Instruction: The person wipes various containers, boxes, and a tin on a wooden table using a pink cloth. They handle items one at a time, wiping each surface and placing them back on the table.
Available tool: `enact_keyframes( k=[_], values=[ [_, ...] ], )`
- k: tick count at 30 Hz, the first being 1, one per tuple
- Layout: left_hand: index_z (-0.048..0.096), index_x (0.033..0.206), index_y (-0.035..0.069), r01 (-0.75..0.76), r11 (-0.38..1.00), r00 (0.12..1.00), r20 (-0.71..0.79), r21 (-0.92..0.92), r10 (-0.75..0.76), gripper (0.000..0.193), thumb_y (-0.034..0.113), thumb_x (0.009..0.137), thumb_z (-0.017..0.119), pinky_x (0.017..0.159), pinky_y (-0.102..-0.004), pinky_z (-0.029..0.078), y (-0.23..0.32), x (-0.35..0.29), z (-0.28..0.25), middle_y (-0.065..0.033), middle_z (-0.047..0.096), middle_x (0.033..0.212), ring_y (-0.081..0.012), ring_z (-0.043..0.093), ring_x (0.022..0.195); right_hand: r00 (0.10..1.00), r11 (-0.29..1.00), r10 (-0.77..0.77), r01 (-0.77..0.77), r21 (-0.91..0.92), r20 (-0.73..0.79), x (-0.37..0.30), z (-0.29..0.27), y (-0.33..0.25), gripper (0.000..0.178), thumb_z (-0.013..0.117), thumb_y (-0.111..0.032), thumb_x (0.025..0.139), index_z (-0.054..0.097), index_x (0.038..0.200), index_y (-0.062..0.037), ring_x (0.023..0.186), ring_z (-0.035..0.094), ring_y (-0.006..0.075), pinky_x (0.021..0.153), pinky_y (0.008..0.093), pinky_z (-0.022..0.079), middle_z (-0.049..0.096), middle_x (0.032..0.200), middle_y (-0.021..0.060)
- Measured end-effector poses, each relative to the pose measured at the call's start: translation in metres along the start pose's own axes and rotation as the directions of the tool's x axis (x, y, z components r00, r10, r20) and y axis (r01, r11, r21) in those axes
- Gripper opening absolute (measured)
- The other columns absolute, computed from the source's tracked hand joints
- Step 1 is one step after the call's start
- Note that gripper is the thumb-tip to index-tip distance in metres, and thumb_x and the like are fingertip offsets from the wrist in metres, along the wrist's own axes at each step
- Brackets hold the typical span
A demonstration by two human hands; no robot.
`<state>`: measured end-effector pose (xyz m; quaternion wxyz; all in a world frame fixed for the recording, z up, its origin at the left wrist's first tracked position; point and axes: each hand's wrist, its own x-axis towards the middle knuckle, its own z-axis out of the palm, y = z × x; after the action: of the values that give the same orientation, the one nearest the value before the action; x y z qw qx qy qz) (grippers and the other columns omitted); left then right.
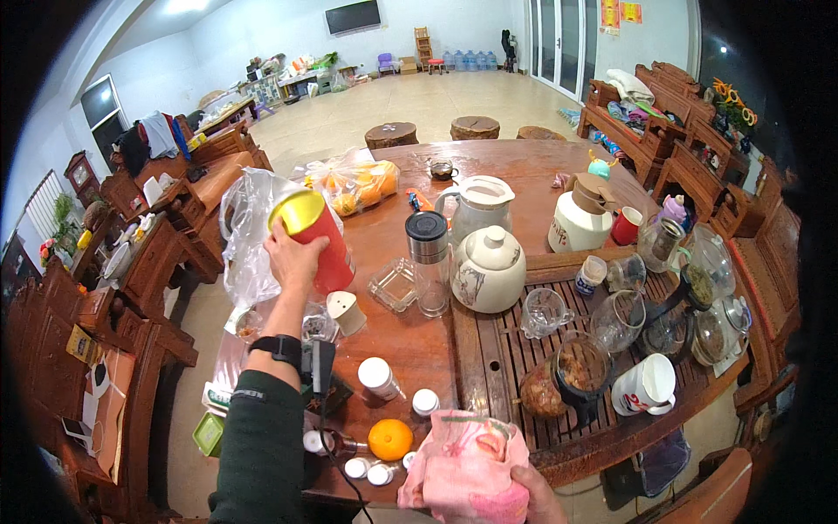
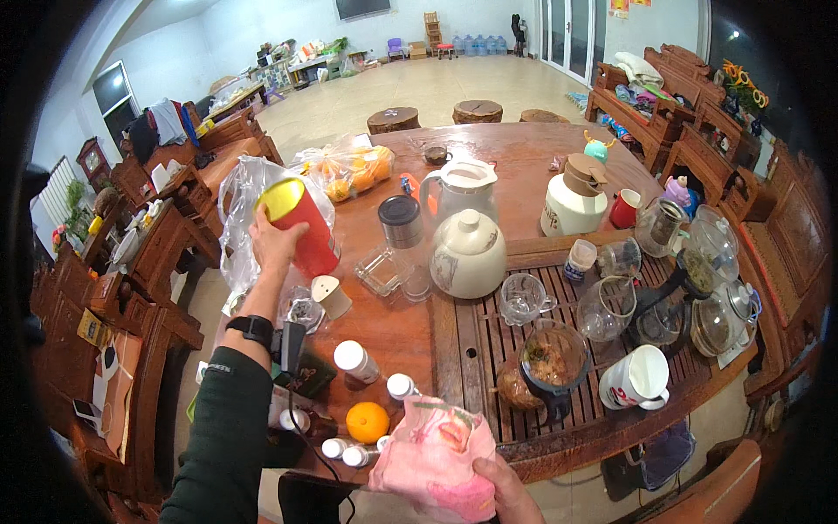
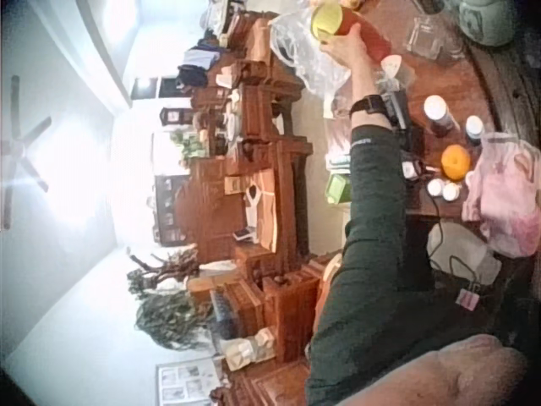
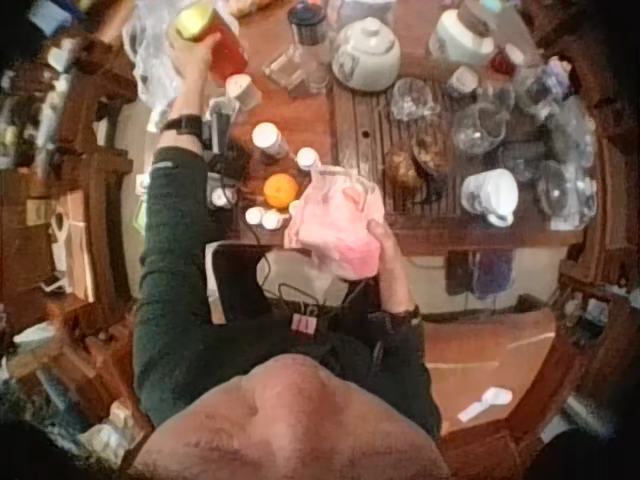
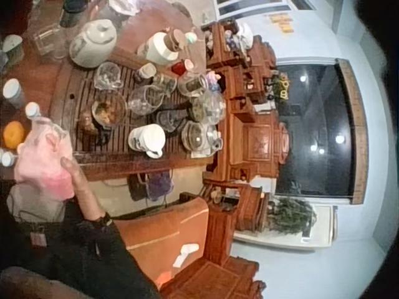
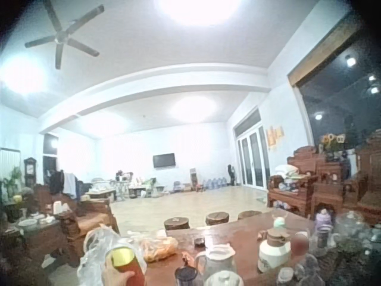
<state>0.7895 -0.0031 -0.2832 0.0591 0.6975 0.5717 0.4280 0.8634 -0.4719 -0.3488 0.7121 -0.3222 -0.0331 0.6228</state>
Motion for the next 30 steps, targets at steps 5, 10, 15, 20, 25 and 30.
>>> enact_keyframes(
  k=[5, 10, 15, 20, 25, 30],
  values=[
    [0.044, 0.134, 0.005, -0.143, 0.976, 0.990, -0.036, -0.166, 0.139, 0.094, 0.035, 0.055, 0.086, 0.090, -0.0378, 0.048, 0.039, 0.018, -0.116, -0.0209, 0.058, 0.113, -0.0325, 0.059, 0.103, 0.989, 0.988, -0.147, 0.148, -0.051, 0.025, -0.015, 0.016, 0.004, 0.085, 0.067, -0.031, 0.079, 0.023, 0.144, -0.0002, 0.126, 0.047, 0.0279, 0.106, 0.0402, 0.038, 0.042, 0.139, 0.0182],
    [0.042, 0.133, 0.001, 0.016, 0.612, 0.937, 0.225, -0.791, 0.265, 0.083, 0.010, 0.061, 0.084, 0.088, -0.0342, 0.050, 0.058, -0.036, -0.257, -0.0126, 0.061, 0.113, -0.0211, 0.061, 0.100, 0.959, 0.962, -0.272, 0.269, 0.050, 0.074, -0.064, 0.058, -0.002, 0.073, 0.054, -0.042, 0.088, 0.028, 0.143, -0.0021, 0.125, 0.048, 0.0303, 0.107, 0.0437, 0.037, 0.044, 0.138, 0.0183],
    [0.042, 0.134, 0.006, 0.177, 0.449, 0.767, 0.409, -0.876, 0.494, 0.092, 0.003, 0.052, 0.085, 0.100, -0.0366, 0.044, 0.053, -0.149, -0.341, -0.0106, 0.053, 0.125, -0.0223, 0.054, 0.114, 0.880, 0.897, -0.442, 0.437, 0.068, 0.173, -0.071, 0.092, 0.016, 0.076, 0.054, -0.048, 0.091, 0.023, 0.146, -0.0060, 0.134, 0.037, 0.0280, 0.112, 0.0439, 0.029, 0.036, 0.146, 0.0135],
    [0.028, 0.139, 0.004, 0.061, 0.451, 0.795, 0.317, -0.891, 0.518, 0.111, 0.022, 0.051, 0.093, 0.105, -0.0381, 0.037, 0.034, -0.268, -0.357, -0.0126, 0.040, 0.133, -0.0249, 0.043, 0.124, 0.875, 0.903, -0.429, 0.406, 0.143, 0.223, -0.093, 0.075, 0.059, 0.075, 0.055, -0.047, 0.091, 0.023, 0.147, -0.0072, 0.136, 0.034, 0.0267, 0.112, 0.0437, 0.029, 0.033, 0.148, 0.0125],
    [0.016, 0.143, 0.007, -0.033, 0.218, 0.809, 0.102, -0.975, 0.579, 0.118, 0.029, 0.055, 0.092, 0.107, -0.0443, 0.034, 0.046, -0.331, -0.350, -0.0174, 0.028, 0.142, -0.0308, 0.037, 0.131, 0.962, 0.960, -0.271, 0.271, 0.065, -0.017, -0.138, 0.041, 0.094, 0.064, 0.054, -0.041, 0.093, 0.031, 0.143, -0.0073, 0.130, 0.042, 0.0287, 0.108, 0.0448, 0.034, 0.042, 0.142, 0.0132],
    [0.008, 0.146, 0.004, 0.176, 0.342, 0.762, 0.348, -0.923, 0.546, 0.122, 0.024, 0.058, 0.090, 0.109, -0.0403, 0.031, 0.065, -0.340, -0.346, -0.0181, 0.031, 0.142, -0.0280, 0.035, 0.132, 0.940, 0.940, -0.341, 0.341, -0.016, -0.017, -0.164, 0.040, 0.102, 0.069, 0.055, -0.049, 0.090, 0.033, 0.142, -0.0081, 0.127, 0.045, 0.0296, 0.106, 0.0453, 0.037, 0.043, 0.141, 0.0129]
  ],
)
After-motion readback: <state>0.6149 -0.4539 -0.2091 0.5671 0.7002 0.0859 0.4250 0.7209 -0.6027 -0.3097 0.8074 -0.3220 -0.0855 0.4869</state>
